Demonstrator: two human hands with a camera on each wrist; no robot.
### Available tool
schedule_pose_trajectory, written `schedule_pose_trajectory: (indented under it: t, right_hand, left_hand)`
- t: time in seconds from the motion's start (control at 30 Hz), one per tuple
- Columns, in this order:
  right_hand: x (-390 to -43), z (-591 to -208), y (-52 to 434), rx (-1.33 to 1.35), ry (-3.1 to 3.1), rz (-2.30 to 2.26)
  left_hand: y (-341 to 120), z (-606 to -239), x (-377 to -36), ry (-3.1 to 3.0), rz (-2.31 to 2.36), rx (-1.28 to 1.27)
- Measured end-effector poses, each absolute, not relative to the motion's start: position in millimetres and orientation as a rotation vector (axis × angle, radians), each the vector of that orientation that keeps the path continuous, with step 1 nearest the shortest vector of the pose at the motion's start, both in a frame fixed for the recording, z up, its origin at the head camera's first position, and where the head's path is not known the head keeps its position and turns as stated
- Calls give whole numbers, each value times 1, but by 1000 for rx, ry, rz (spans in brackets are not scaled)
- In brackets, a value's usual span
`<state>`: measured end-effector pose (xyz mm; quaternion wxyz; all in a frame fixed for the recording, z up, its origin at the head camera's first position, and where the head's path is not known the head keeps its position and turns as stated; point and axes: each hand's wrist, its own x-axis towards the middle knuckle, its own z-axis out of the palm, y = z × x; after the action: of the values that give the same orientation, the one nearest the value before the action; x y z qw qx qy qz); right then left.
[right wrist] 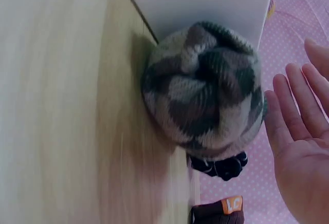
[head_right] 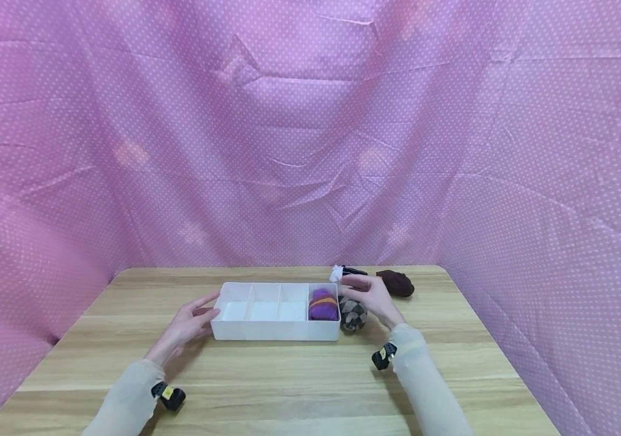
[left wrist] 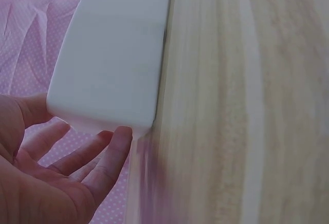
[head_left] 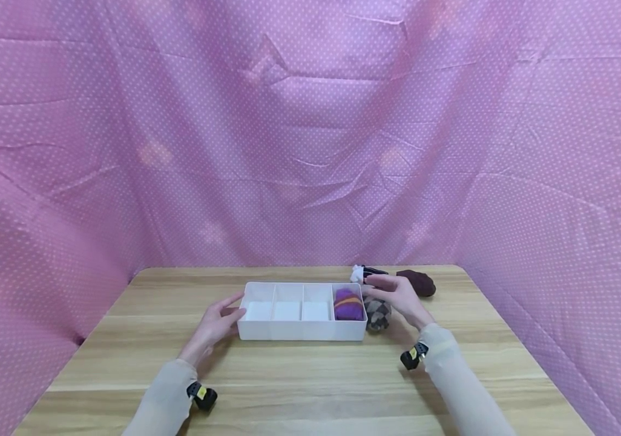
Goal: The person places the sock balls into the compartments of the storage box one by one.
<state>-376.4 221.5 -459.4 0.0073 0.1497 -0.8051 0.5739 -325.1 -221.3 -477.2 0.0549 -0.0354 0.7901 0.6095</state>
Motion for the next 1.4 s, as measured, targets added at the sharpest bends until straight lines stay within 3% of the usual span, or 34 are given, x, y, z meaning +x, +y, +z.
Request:
schedule_pose_trajectory:
  t: [1.4]
  right_hand:
    - [-369, -485, 252, 658, -2915, 1532]
  left_hand:
    - [-223, -480, -326, 2412, 1840, -119]
